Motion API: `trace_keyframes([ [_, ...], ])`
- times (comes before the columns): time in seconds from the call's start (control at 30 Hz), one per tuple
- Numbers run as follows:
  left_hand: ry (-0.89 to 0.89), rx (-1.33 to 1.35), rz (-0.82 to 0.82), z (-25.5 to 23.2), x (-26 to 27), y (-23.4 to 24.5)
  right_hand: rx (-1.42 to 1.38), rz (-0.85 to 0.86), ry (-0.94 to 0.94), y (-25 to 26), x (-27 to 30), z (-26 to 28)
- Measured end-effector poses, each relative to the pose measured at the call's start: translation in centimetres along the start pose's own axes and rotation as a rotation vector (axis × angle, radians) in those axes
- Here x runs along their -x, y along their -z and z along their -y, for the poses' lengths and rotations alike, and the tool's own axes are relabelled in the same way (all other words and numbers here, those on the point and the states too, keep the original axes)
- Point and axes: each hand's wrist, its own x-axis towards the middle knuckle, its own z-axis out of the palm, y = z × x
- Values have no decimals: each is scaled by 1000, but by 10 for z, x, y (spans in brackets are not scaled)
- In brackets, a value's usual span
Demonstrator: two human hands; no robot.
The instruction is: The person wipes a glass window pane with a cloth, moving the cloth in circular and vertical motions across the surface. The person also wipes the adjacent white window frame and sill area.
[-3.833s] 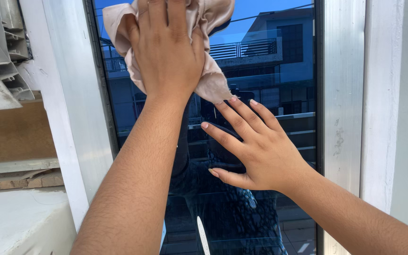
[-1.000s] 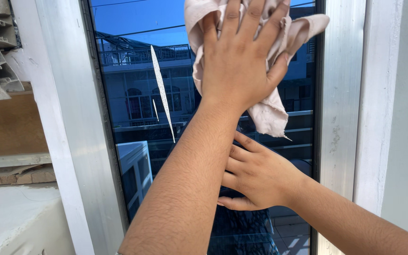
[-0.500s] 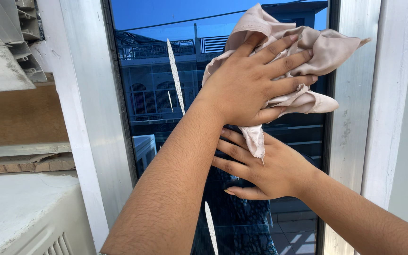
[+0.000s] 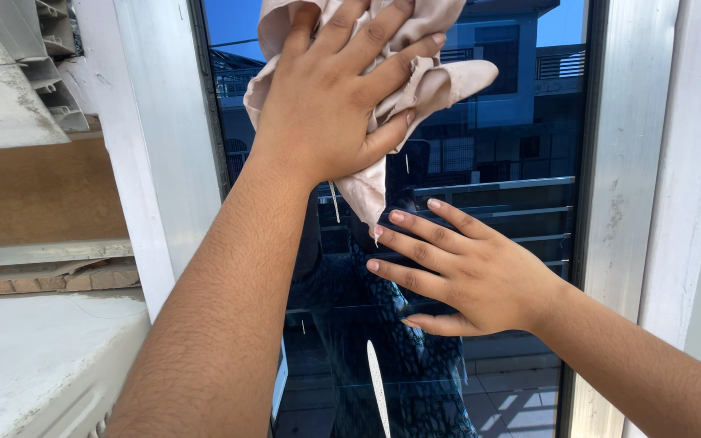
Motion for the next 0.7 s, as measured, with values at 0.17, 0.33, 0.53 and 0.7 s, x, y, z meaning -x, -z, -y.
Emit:
trace_keyframes([
  [0.17, 259, -47, 13, 8, 19, 9, -7, 2, -4, 0, -1, 2],
  [0.33, 375, -102, -80, 5, 45, 13, 13, -12, -10, 1, -2, 7],
  [0.53, 467, -116, -2, -18, 69, 15, 36, -13, -29, 1, -3, 13],
  [0.7, 501, -92, 13, -38, 87, 22, 41, -22, -42, 1, -6, 15],
])
